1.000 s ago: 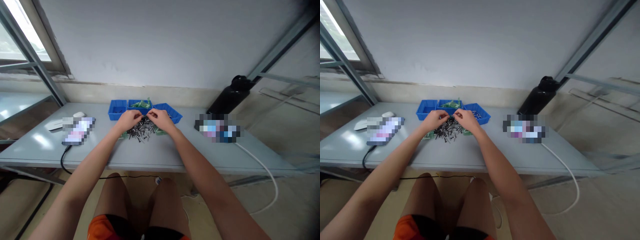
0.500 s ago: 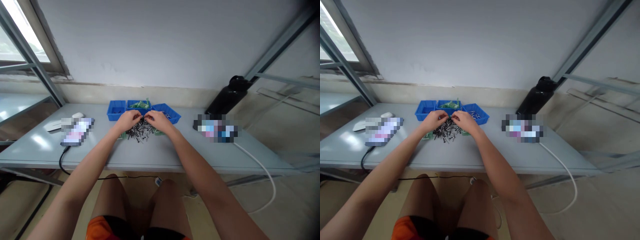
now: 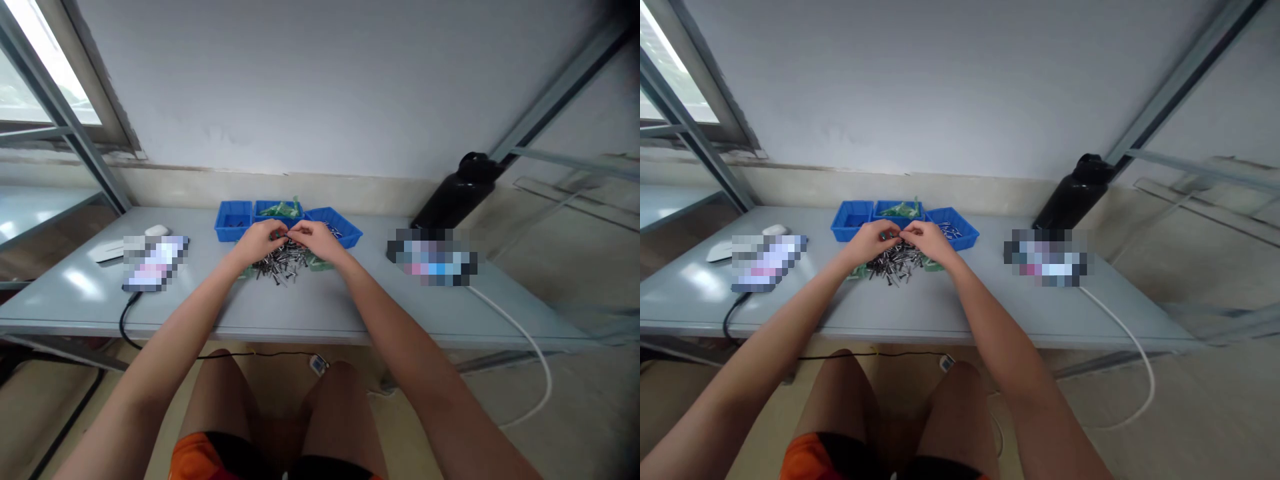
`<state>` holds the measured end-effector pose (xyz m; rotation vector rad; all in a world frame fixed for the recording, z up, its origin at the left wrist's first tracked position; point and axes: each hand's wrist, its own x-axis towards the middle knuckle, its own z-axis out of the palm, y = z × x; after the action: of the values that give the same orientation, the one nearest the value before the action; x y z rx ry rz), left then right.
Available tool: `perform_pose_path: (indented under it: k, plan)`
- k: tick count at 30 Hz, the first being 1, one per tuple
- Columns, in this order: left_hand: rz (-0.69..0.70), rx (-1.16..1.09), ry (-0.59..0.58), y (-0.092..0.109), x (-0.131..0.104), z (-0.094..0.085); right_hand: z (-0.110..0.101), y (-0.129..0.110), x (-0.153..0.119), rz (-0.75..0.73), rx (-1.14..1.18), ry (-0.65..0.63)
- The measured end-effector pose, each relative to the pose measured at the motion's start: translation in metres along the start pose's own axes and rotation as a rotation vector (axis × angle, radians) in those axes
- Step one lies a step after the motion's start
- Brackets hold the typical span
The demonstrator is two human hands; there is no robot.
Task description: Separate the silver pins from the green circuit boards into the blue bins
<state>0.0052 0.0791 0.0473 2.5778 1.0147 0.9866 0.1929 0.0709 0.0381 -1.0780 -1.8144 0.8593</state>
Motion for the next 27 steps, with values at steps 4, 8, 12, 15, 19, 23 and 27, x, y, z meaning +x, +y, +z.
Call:
perform_pose_path:
  k: [4, 8, 12, 15, 19, 23, 27]
  plan:
    - [-0.014, -0.011, -0.001, 0.0002, 0.0003, -0.0002, 0.0012, -0.0009, -0.0006, 0.047, 0.086, -0.062]
    - [-0.023, -0.011, 0.02, 0.0003, 0.0007, -0.0012, -0.0007, -0.0043, -0.0011, 0.055, 0.099, -0.071]
    - [-0.026, -0.003, 0.038, 0.0008, 0.0008, -0.0022, -0.0033, -0.0043, -0.0011, 0.072, 0.092, -0.024]
    - [-0.021, 0.01, 0.056, 0.0014, 0.0011, -0.0032, -0.0049, -0.0014, 0.0002, 0.089, 0.111, 0.006]
    - [-0.013, 0.023, 0.087, 0.0013, 0.0017, -0.0038, -0.0059, -0.0001, 0.0011, 0.069, 0.098, 0.0]
    - [-0.024, 0.055, 0.081, -0.001, 0.0017, -0.0032, -0.0049, -0.0032, -0.0004, 0.049, 0.045, -0.007]
    - [-0.044, 0.079, 0.084, -0.0034, 0.0014, -0.0021, -0.0038, -0.0036, -0.0013, 0.026, 0.015, -0.006]
